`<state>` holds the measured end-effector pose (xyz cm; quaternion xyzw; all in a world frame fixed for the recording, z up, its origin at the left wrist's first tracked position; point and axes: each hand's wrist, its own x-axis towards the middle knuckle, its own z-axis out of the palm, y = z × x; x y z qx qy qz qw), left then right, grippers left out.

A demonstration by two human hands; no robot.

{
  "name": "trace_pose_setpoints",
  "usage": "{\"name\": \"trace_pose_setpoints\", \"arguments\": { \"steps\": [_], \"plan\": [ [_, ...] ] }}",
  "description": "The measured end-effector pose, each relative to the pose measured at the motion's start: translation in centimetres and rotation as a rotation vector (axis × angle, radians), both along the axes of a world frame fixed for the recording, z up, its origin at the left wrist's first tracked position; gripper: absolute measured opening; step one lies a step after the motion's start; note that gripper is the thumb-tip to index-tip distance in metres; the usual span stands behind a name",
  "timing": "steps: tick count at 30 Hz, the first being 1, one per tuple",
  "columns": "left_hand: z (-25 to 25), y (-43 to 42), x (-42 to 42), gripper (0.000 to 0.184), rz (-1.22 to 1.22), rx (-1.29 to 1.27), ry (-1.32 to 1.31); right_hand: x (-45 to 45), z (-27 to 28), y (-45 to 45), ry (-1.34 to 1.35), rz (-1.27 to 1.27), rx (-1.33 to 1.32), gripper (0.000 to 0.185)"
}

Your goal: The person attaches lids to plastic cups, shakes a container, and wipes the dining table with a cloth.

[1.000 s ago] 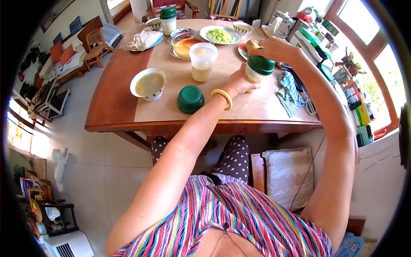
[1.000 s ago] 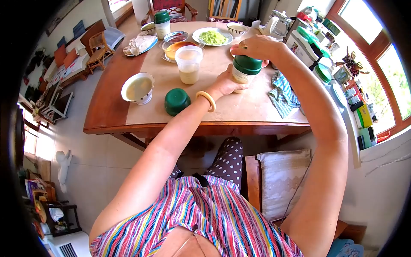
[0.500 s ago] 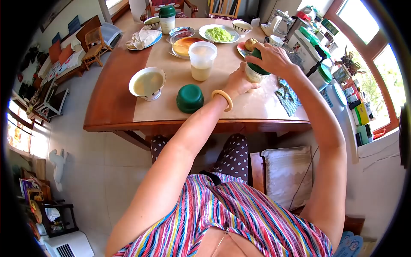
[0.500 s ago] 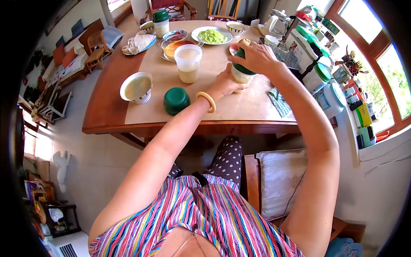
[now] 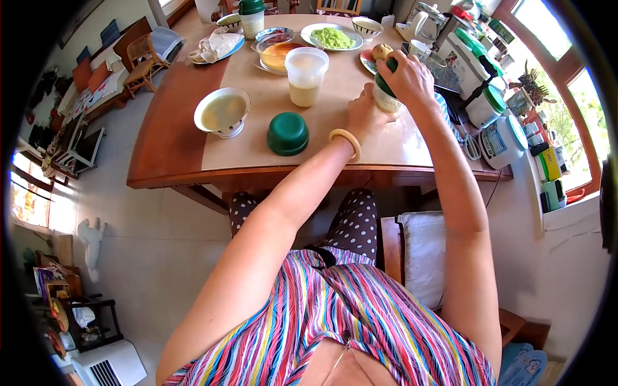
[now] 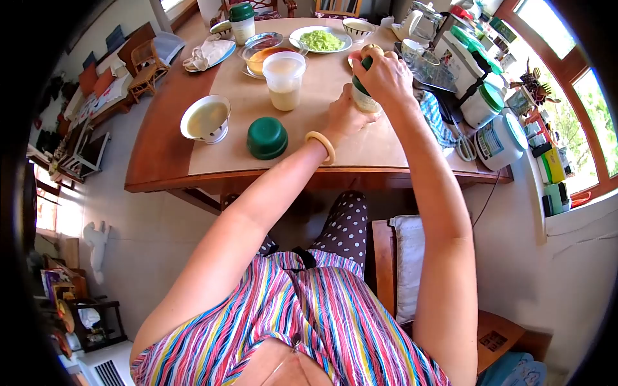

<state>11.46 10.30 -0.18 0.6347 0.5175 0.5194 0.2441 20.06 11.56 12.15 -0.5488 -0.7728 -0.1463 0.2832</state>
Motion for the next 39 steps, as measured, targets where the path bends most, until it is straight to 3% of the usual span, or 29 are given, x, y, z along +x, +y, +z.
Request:
{"name": "trace_pose_setpoints", "arguments": {
  "steps": [4, 6, 9, 12, 13, 16, 20, 29, 39],
  "plan": [
    [-0.3, -0.4, 1.4, 0.076, 0.174, 0.035, 0.021, -0.4, -0.1, -0.3, -0.001, -0.041, 0.009, 0.040],
    [-0.7, -0.8, 2.0, 0.082, 0.227, 0.049, 0.006, 0.5, -0.2, -0.3, 0.066, 0.095, -0.024, 0.038],
    [-3.6, 0.1, 1.0, 0.090, 0.176, 0.293, -0.070, 3.1, 2.0, -0.4, 0.236, 0.267, -0.193, 0.036],
    [-0.5, -3.5, -1.8, 0.081, -0.505, -0.484, -1.140, 5.9, 3.5, 0.2, 0.441, 0.594, -0.215, 0.041],
    [1.2, -5.0, -2.3, 0.082, -0.684, -0.496, -1.277, 6.2, 4.1, -0.2, 0.505, 0.670, -0.248, 0.044],
    [3.8, -6.0, -3.2, 0.076, -0.815, -0.593, -1.436, 5.7, 6.5, -3.4, 0.465, 0.739, -0.291, 0.053],
    [7.2, -9.1, -1.7, 0.052, -0.385, -0.339, -1.322, 6.1, 7.0, -4.8, 0.529, 0.698, -0.262, 0.056],
    [3.1, -8.9, 0.4, 0.045, -0.391, -0.062, -1.265, 5.8, 4.7, -5.9, 0.672, 0.590, -0.210, 0.043],
    [0.3, -8.0, 0.9, 0.049, -0.313, -0.173, -1.252, 4.4, 2.9, -6.1, 0.652, 0.365, -0.171, 0.039]
  ]
}}
